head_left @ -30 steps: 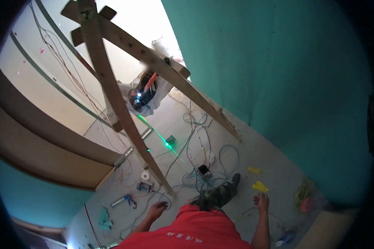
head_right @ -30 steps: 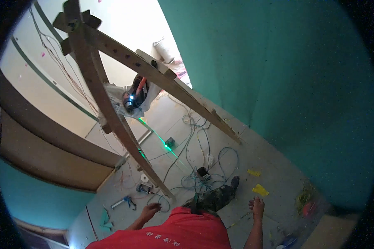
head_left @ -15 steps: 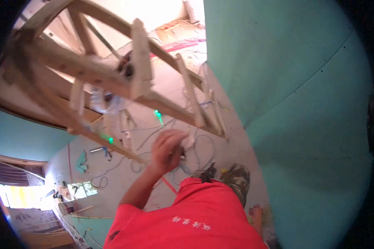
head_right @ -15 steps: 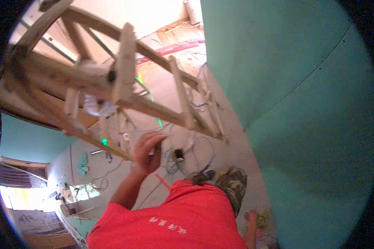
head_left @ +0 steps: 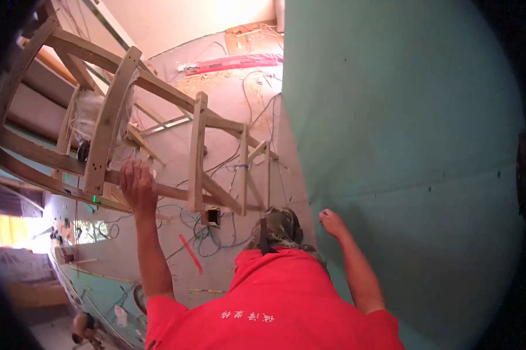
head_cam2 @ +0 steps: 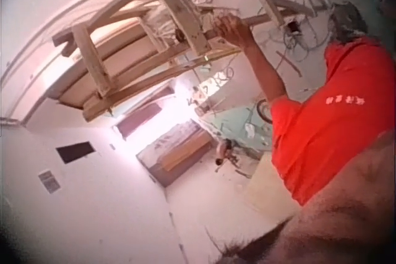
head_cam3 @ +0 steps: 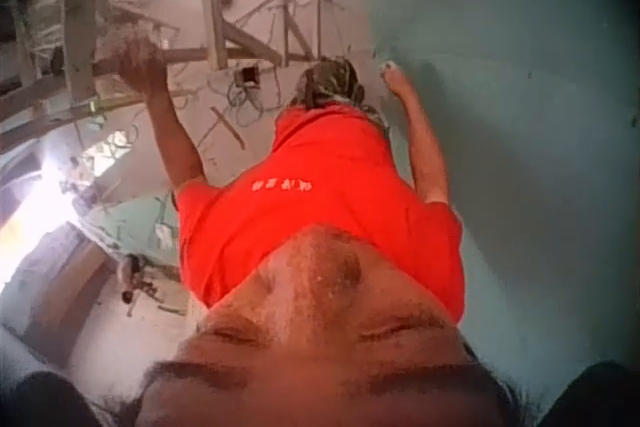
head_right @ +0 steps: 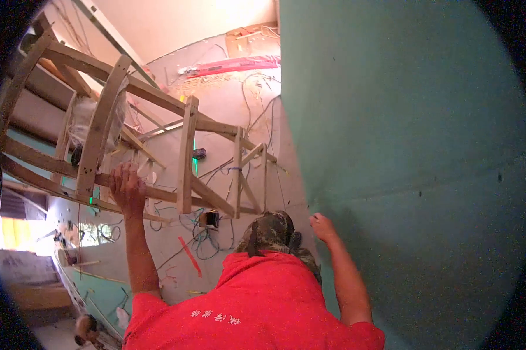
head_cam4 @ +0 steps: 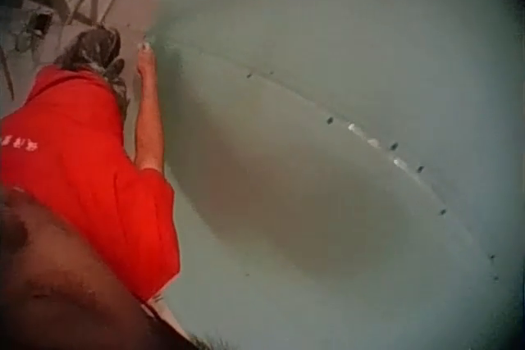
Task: Measuring and drilling into metal studs for interior wall renovation.
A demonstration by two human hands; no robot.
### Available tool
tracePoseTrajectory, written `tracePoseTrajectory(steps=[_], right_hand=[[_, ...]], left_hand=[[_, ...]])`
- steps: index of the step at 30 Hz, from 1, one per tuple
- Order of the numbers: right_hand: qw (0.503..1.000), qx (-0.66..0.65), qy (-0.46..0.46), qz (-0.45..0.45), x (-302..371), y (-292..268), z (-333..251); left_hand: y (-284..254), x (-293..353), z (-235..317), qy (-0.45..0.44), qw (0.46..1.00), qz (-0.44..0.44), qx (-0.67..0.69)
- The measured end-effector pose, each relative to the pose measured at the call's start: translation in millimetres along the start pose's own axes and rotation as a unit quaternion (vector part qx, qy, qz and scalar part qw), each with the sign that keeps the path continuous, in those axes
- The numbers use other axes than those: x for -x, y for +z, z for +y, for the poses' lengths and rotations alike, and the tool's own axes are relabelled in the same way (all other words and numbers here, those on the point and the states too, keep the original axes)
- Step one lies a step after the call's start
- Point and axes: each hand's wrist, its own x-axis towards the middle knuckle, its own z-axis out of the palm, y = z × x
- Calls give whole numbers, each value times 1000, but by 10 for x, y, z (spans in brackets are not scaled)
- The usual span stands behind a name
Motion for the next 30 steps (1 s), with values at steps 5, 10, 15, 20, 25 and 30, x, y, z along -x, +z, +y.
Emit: tracePoseTrajectory(steps=[5,10,15,20,25,30], right_hand=[[994,-8,-58,-89,-1423,-274,-500],[980,-106,48,-162,-2865,-420,-1365],[977,-105,93,-163,-4108,-492,-1647],[972,12,89,-218,-5157,-875,-1779],[965,61,154,-205,-6269,-1053,-2283],[944,185,-171,-214,-7659,-1013,-2680]], left_hand=[[96,-55,161,-74,993,74,-53],[200,89,177,-101,988,101,-63],[161,127,252,-119,982,77,-124],[168,130,329,-185,966,-9,-183],[263,54,392,-274,910,-133,-281],[1322,-779,-17,-296,914,-193,-201]])
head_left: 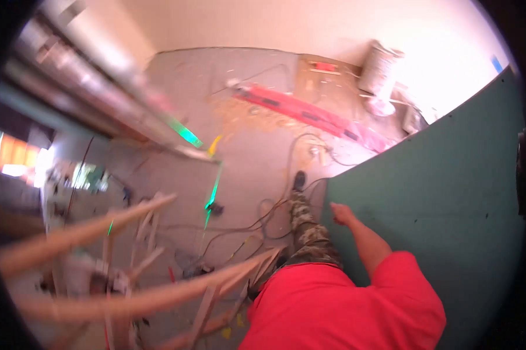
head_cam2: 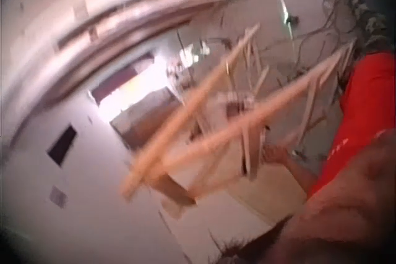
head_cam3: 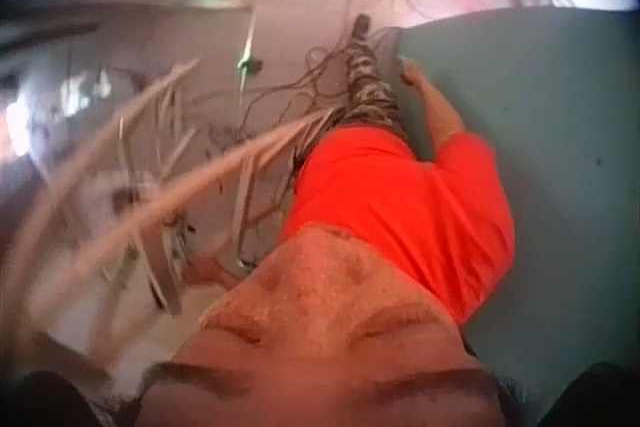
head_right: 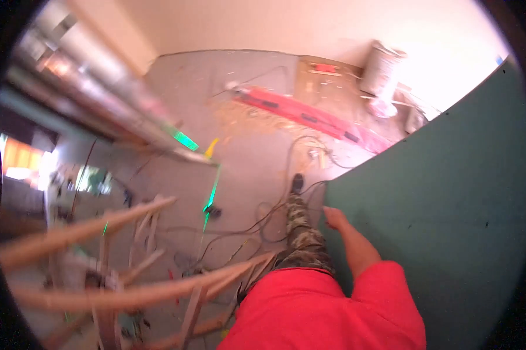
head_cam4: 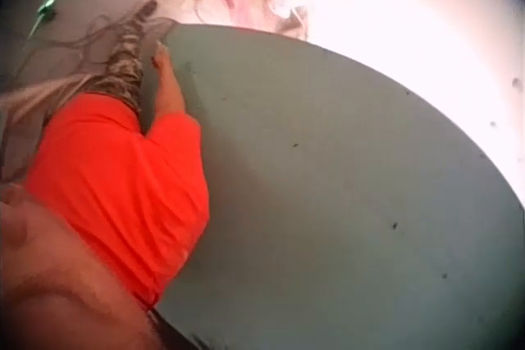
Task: Measuring and drilling into metal studs for interior wall renovation.
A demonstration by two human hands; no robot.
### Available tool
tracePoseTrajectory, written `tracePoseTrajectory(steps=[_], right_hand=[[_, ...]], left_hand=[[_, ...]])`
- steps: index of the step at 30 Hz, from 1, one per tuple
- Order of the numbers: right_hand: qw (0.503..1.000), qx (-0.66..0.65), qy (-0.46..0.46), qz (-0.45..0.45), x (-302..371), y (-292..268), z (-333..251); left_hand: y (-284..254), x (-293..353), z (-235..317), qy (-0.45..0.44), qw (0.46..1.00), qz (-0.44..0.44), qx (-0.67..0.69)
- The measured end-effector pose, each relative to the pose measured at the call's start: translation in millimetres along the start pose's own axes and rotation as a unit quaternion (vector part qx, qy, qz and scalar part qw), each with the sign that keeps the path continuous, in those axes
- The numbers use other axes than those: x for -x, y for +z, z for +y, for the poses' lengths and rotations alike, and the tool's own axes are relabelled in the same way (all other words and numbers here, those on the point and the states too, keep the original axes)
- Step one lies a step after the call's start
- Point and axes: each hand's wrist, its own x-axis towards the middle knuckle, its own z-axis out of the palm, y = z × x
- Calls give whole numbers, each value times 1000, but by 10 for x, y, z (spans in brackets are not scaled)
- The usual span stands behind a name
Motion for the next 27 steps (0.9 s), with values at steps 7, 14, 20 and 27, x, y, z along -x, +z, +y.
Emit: tracePoseTrajectory(steps=[7,14,20,27], right_hand=[[940,-275,201,7,-1530,-731,-553],[977,-23,150,149,-2412,-1619,-149],[881,-298,333,158,-2859,-3159,-399],[784,-251,403,400,-2562,-3326,566]], left_hand=[[1545,-3146,1737,125,972,-68,189],[2496,-5205,3895,252,888,-140,358],[3055,-6427,5739,346,809,-193,435],[3134,-7755,7906,485,696,-280,448]])
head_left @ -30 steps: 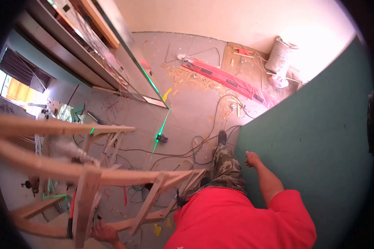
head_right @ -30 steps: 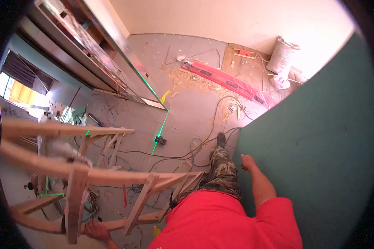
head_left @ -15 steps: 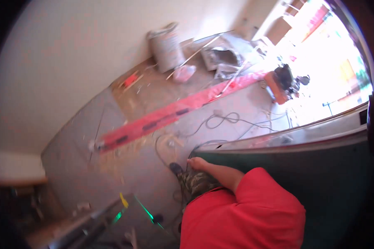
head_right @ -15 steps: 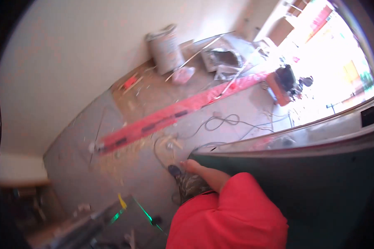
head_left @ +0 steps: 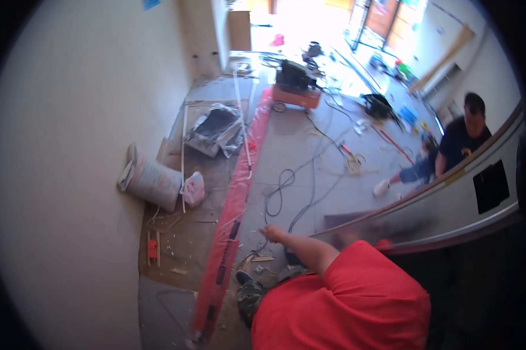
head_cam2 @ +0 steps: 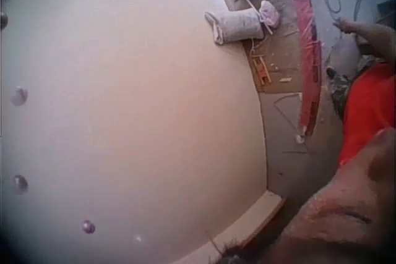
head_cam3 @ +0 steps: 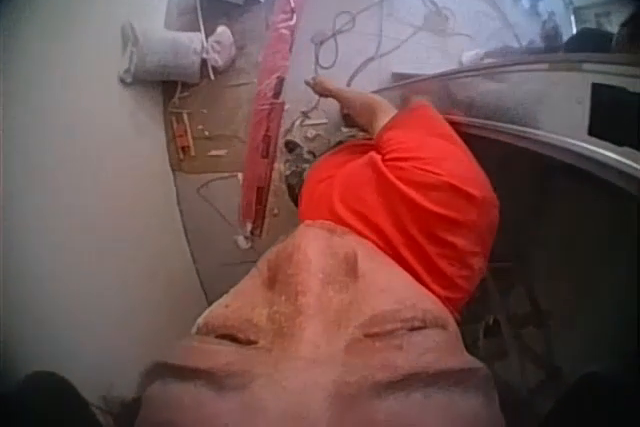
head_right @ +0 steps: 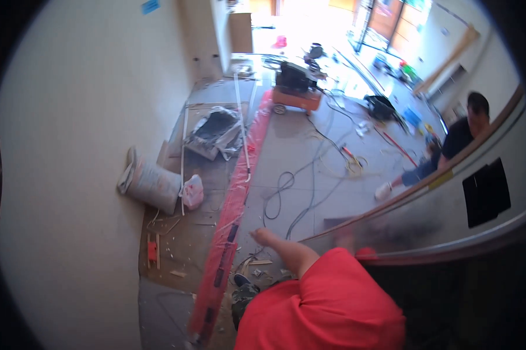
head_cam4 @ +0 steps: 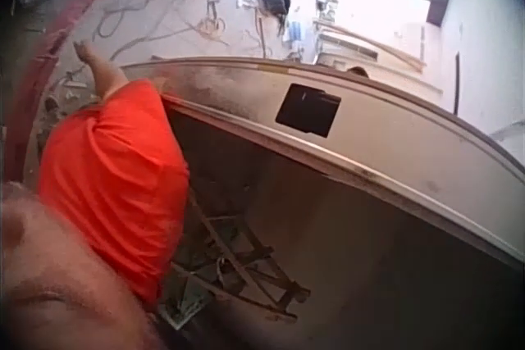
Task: Measuring and drilling into metal studs for interior wall renovation.
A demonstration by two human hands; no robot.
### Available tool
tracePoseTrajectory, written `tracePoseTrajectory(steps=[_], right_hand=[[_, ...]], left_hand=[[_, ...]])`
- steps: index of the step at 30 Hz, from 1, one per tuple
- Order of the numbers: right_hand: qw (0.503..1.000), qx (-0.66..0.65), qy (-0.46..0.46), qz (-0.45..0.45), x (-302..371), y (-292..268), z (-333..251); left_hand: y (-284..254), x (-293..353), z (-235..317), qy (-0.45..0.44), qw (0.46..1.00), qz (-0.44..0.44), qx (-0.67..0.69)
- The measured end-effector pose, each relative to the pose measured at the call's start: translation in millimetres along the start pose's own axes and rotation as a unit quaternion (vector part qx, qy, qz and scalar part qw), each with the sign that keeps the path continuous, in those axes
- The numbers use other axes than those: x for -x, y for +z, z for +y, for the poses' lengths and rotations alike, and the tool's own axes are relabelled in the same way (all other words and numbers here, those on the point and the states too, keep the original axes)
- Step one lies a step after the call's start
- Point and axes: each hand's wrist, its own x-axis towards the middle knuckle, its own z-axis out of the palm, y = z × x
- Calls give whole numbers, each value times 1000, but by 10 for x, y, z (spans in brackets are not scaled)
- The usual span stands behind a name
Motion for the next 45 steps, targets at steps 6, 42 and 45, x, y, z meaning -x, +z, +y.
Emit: tracePoseTrajectory(steps=[6,42,45], right_hand=[[972,-47,212,88,146,-513,548],[977,-175,79,91,-3158,-7537,2109],[939,-177,191,224,-2932,-7721,3189]], left_hand=[[-127,-1648,246,33,988,-148,19],[3689,-6934,8909,434,611,-547,-372],[4381,-6945,10520,262,783,-510,-243]])
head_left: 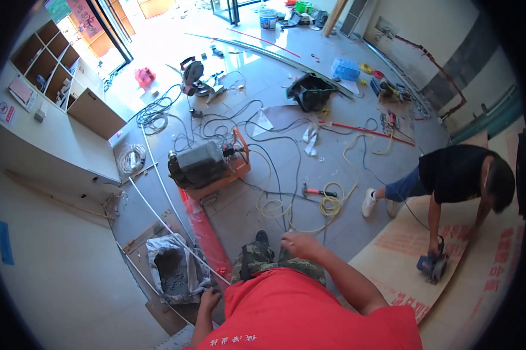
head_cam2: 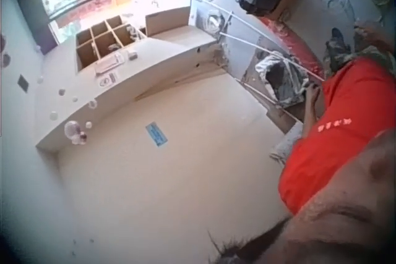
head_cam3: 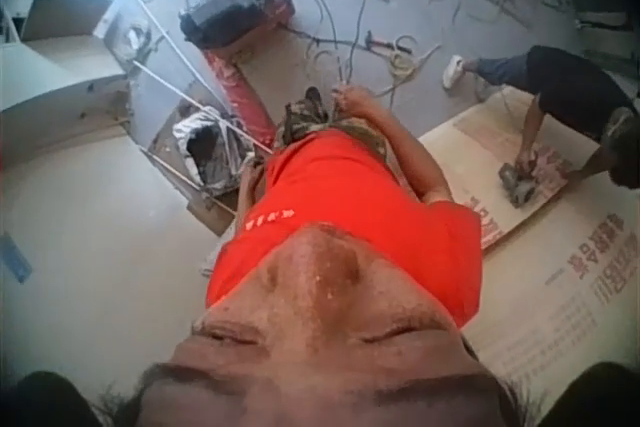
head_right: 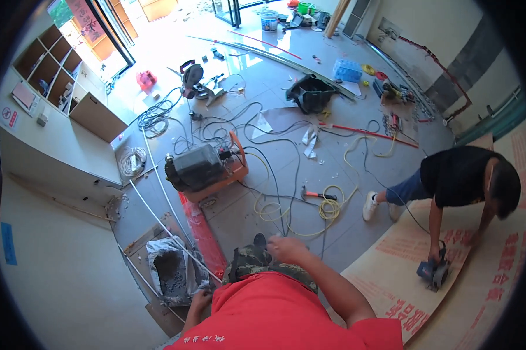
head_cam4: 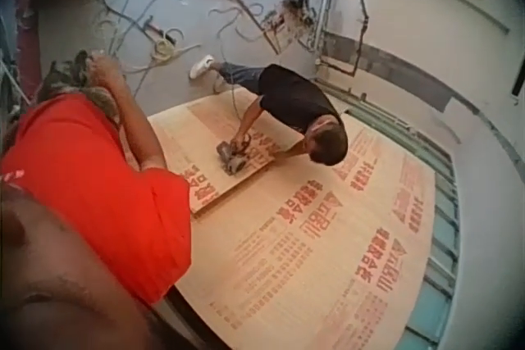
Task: Measuring and drilling into metal studs for interior wall renovation.
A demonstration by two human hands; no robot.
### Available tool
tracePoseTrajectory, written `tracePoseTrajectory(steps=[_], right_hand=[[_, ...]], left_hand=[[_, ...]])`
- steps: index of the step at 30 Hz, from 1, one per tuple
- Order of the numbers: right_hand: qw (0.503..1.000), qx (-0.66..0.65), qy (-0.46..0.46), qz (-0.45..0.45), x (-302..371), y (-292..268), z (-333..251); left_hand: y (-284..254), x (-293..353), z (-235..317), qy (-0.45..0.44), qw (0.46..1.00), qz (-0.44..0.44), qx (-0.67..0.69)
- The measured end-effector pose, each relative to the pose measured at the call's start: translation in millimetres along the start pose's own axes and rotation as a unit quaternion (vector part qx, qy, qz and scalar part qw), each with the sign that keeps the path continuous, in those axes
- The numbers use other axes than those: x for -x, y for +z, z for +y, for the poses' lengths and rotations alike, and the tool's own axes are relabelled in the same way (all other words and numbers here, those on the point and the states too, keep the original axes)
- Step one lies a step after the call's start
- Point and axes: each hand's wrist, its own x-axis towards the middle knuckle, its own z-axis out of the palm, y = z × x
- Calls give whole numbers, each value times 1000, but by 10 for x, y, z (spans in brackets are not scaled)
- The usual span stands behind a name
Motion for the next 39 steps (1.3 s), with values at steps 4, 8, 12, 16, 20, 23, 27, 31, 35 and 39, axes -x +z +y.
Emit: tracePoseTrajectory(steps=[4,8,12,16,20,23,27,31,35,39], right_hand=[[846,-433,288,112,-269,-584,1308],[701,-434,521,220,-1,-576,2993],[669,-352,654,-13,193,-668,3953],[594,-460,658,-54,-889,-1546,4404],[639,-474,606,15,-2219,-2739,4306],[722,-454,521,3,-3073,-3556,4401],[679,-462,562,96,-3501,-4136,5010],[737,-412,536,8,-4086,-4887,4898],[734,-459,500,-17,-4830,-5291,5139],[653,-526,535,101,-5193,-5166,5163]], left_hand=[[-843,-608,1515,57,994,77,60],[-1065,-1299,2125,51,997,43,48],[-1200,-1750,2792,-28,998,-5,53],[-1324,-2416,3690,-85,986,35,142],[-1937,-3111,5050,19,996,59,63],[-2325,-3301,5854,-1,986,109,126],[-2325,-3940,6032,17,988,141,52],[-2029,-4128,6302,-25,991,90,93],[-1995,-4581,6625,-3,995,39,97],[-2514,-5437,6842,126,980,-156,7]])
